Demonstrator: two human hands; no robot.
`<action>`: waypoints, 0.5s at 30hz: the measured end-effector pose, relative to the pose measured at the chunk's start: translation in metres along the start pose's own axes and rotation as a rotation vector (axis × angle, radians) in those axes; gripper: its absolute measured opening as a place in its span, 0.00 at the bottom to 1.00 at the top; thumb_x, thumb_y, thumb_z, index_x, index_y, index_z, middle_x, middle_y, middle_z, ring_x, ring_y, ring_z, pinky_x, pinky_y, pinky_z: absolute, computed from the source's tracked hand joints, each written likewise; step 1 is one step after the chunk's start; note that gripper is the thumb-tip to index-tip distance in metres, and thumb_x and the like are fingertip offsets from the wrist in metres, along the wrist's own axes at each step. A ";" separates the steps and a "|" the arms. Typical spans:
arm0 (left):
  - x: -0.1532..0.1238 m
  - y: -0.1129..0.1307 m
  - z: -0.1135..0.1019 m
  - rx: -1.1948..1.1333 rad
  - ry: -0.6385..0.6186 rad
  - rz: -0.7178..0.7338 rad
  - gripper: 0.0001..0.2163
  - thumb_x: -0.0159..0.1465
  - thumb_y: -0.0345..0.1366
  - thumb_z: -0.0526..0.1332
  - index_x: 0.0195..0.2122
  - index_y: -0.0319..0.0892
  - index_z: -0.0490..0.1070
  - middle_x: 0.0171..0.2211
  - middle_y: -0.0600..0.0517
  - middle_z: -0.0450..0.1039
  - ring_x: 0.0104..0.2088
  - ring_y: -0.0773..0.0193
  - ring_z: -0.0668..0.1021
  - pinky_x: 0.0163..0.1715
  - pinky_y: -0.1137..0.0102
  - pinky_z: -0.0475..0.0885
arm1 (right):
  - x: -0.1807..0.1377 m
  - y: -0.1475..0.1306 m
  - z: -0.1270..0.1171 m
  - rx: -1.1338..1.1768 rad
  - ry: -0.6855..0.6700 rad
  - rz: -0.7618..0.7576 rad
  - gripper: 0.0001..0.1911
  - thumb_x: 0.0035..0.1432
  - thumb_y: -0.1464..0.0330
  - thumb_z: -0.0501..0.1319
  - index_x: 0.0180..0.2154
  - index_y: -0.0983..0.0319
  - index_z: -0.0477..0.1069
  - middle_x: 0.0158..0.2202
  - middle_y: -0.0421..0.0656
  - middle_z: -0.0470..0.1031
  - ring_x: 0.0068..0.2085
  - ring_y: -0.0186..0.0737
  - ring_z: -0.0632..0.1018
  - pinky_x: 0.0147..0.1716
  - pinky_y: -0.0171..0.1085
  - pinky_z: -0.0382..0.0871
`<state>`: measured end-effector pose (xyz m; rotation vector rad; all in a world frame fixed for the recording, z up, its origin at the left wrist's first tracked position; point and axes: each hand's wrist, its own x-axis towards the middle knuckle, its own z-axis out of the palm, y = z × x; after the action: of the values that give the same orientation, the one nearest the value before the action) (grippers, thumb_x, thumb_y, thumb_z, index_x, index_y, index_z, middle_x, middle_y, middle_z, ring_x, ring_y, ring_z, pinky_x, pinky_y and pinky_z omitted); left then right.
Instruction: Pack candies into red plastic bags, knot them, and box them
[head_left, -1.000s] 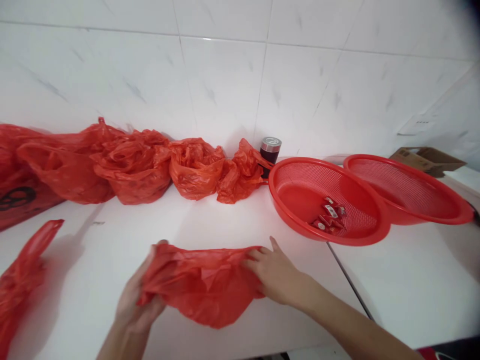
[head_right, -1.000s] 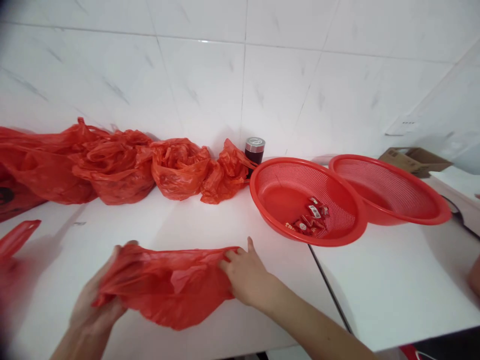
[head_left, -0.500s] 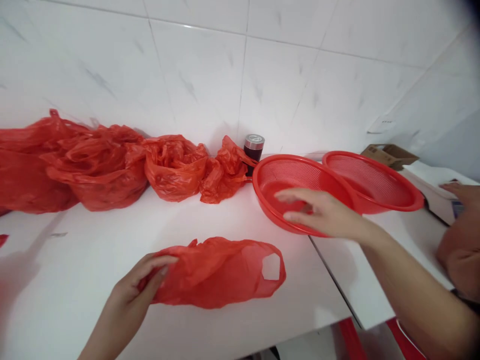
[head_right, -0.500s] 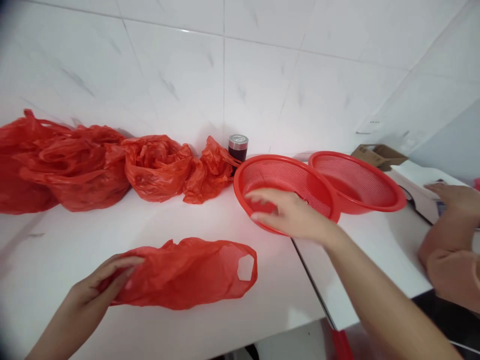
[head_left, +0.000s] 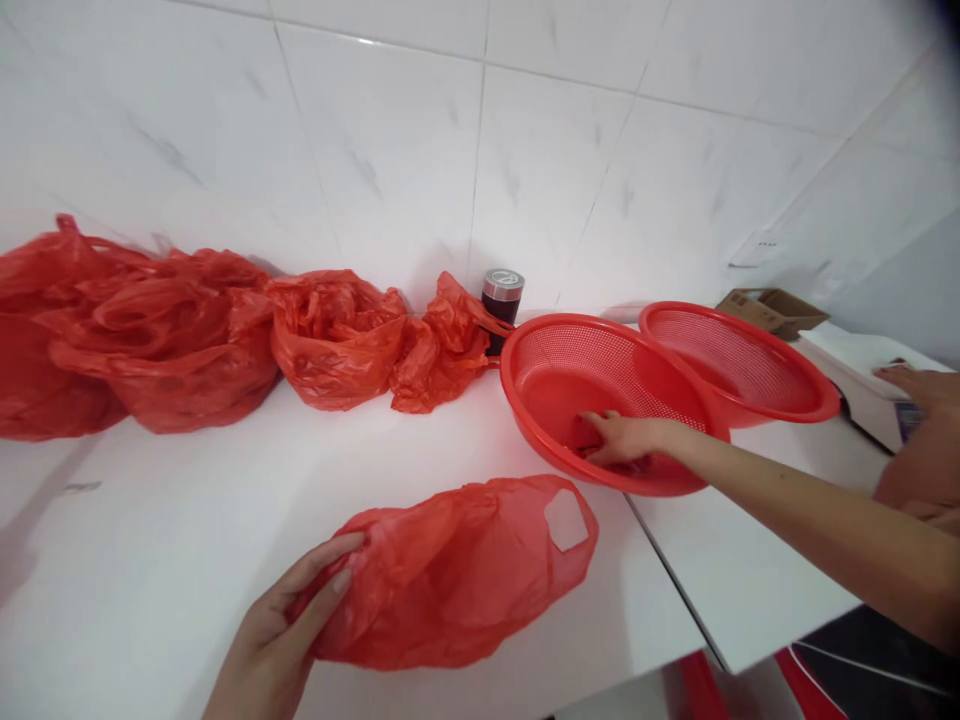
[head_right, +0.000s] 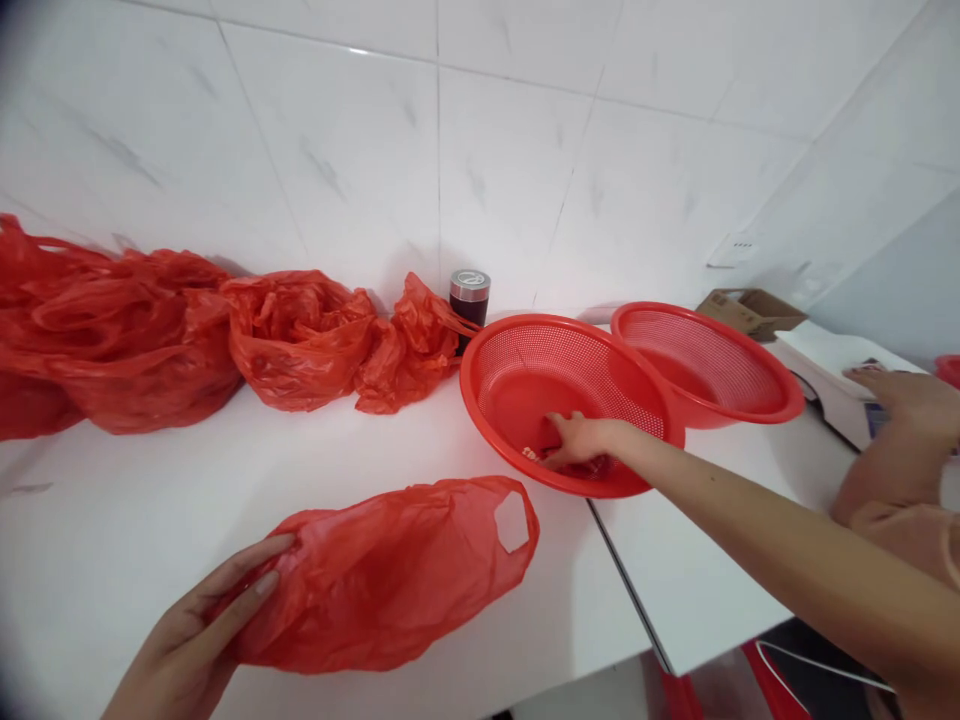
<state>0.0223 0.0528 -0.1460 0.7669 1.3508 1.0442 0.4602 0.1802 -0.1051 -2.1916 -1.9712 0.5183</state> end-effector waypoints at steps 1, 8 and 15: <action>0.000 0.001 0.003 -0.024 0.002 -0.014 0.20 0.50 0.46 0.72 0.44 0.48 0.79 0.50 0.50 0.77 0.54 0.51 0.75 0.43 0.72 0.77 | -0.008 -0.005 0.006 -0.012 -0.067 -0.011 0.31 0.36 0.56 0.73 0.44 0.61 0.75 0.34 0.49 0.76 0.21 0.36 0.73 0.21 0.40 0.69; -0.010 0.015 0.039 -0.337 0.039 -0.137 0.19 0.46 0.39 0.75 0.40 0.48 0.79 0.44 0.52 0.80 0.45 0.57 0.80 0.36 0.77 0.77 | -0.023 -0.034 0.025 0.067 -0.209 -0.155 0.05 0.52 0.66 0.60 0.26 0.59 0.72 0.24 0.40 0.69 0.14 0.25 0.63 0.13 0.33 0.60; -0.011 0.013 0.035 -0.384 0.081 -0.109 0.23 0.49 0.39 0.73 0.48 0.53 0.76 0.58 0.54 0.71 0.55 0.54 0.74 0.38 0.78 0.77 | -0.016 -0.063 -0.040 0.401 -0.142 -0.143 0.06 0.49 0.71 0.59 0.33 0.60 0.70 0.26 0.38 0.72 0.25 0.34 0.75 0.21 0.31 0.67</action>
<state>0.0555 0.0526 -0.1257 0.3653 1.1954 1.2115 0.4141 0.1767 -0.0440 -1.8007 -1.8702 0.9726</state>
